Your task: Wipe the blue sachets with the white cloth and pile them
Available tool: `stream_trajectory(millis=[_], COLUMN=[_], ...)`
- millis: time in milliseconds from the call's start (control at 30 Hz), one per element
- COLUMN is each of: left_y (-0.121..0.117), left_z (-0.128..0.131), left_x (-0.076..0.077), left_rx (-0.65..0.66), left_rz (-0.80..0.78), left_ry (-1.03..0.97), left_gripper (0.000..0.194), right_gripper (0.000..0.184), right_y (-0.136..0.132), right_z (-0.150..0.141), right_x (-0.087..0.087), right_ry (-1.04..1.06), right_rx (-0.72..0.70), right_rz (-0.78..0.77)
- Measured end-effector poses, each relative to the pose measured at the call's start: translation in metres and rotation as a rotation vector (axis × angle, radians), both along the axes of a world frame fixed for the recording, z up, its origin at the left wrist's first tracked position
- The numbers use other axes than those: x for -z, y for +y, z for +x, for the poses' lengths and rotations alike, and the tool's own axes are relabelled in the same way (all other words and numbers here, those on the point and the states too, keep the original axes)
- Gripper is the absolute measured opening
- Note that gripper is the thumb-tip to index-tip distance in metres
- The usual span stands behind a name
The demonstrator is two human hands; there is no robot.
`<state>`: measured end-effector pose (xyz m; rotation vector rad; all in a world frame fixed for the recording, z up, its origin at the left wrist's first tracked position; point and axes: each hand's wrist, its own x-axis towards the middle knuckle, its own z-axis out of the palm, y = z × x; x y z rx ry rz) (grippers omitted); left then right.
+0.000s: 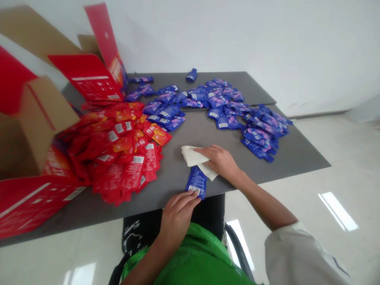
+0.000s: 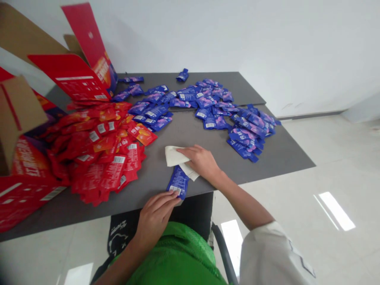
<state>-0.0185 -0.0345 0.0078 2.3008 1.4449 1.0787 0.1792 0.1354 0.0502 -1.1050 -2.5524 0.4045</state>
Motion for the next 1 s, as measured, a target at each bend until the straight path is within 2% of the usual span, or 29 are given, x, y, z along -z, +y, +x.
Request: stream_trajectory(millis=[67, 133, 200, 267, 333, 433, 500, 567, 667, 833, 900, 1000], left_y=[0.0, -0.001, -0.003, -0.003, -0.003, -0.001, 0.0, 0.001, 0.001, -0.001, -0.001, 0.0], left_z=[0.0, 0.0, -0.001, -0.001, -0.002, -0.002, -0.002, -0.001, -0.002, -0.004, -0.004, -0.003], left_x=[0.001, 0.003, 0.005, 0.006, 0.004, -0.002, -0.004, -0.005, -0.002, 0.003, 0.002, -0.001], left_rx=[0.001, -0.024, -0.085, -0.11, -0.076, -0.012, 0.002, 0.001, 0.001, -0.079, -0.062, 0.008], left_rz=[0.0, 0.01, 0.046, 0.068, 0.038, -0.034, -0.049, -0.048, -0.04, 0.035, 0.02, -0.043], left_ry=[0.014, 0.052, 0.079, 0.104, 0.114, 0.066, 0.021, 0.0, -0.008, 0.068, 0.08, 0.035], left_gripper=[0.026, 0.025, 0.029, 0.034, 0.029, 0.026, 0.026, 0.025, 0.025, 0.031, 0.029, 0.024], right_gripper=[0.05, 0.046, 0.043, 0.041, 0.041, 0.047, 0.052, 0.055, 0.057, 0.046, 0.043, 0.05], right_y=[-0.018, -0.047, -0.075, -0.09, -0.086, -0.051, -0.024, -0.008, -0.02, -0.081, -0.08, -0.044], right_z=[0.0, -0.002, -0.005, -0.008, -0.008, -0.005, -0.002, 0.002, 0.003, -0.006, -0.008, -0.003], right_x=[-0.006, -0.008, -0.004, 0.004, 0.012, 0.017, 0.015, 0.009, 0.0, 0.003, 0.01, 0.018], right_ry=[0.056, 0.137, 0.197, 0.224, 0.228, 0.186, 0.111, 0.038, 0.055, 0.221, 0.25, 0.176], right_rx=[-0.029, -0.113, -0.214, -0.246, -0.21, -0.132, -0.073, -0.007, 0.015, -0.243, -0.235, -0.095], right_rz=[0.011, -0.011, -0.062, -0.107, -0.132, -0.114, -0.078, -0.035, 0.012, -0.087, -0.118, -0.107])
